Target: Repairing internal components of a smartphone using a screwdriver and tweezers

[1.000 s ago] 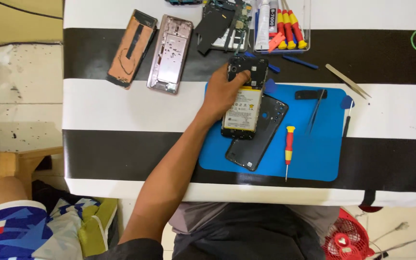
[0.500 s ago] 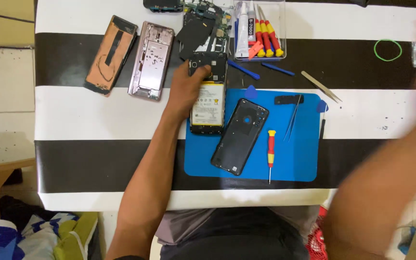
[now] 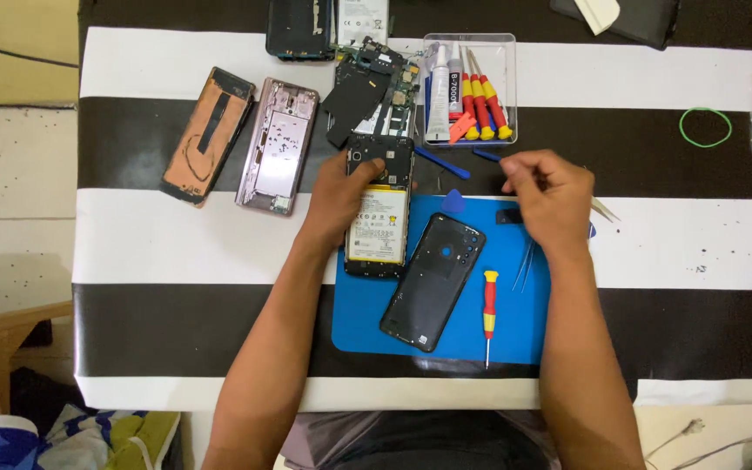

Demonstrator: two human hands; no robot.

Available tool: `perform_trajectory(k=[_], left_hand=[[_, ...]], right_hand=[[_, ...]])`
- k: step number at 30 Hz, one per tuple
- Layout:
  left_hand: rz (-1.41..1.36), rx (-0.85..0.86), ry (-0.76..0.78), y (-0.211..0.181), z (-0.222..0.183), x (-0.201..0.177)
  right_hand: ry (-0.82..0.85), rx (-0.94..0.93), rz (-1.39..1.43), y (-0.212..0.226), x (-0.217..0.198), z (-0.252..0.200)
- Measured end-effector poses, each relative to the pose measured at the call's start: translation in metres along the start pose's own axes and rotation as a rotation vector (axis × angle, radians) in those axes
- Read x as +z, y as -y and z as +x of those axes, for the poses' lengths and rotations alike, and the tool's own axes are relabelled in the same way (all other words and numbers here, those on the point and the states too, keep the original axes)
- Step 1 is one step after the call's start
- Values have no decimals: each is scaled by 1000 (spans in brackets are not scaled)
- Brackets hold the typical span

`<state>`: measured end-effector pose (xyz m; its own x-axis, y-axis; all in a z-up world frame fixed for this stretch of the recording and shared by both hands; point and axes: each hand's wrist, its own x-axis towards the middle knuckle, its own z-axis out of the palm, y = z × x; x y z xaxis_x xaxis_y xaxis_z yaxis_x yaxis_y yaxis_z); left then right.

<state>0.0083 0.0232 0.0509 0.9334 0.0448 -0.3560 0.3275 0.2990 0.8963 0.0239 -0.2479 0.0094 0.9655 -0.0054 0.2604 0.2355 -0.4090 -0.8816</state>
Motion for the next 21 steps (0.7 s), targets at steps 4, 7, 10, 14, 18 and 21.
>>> perform_trajectory(k=[4,7,10,14,18,21], left_hand=[[-86,-59,-14,-28,-17,12],[-119,-48,18,-18,-5,6],[-173,-31,33,-23,-8,11],[-268,-54,-3,-29,-8,13],[-248,-75,1,-23,-2,8],[-214,-86,-7,-22,-3,11]], right_hand=[[55,-94,-120,14,9,-5],[87,-137,-143,22,15,-5],[83,-186,-190,28,15,-6],[93,-178,-317,23,3,-6],[397,212,-616,109,-26,-26],[316,379,-573,103,-41,-58]])
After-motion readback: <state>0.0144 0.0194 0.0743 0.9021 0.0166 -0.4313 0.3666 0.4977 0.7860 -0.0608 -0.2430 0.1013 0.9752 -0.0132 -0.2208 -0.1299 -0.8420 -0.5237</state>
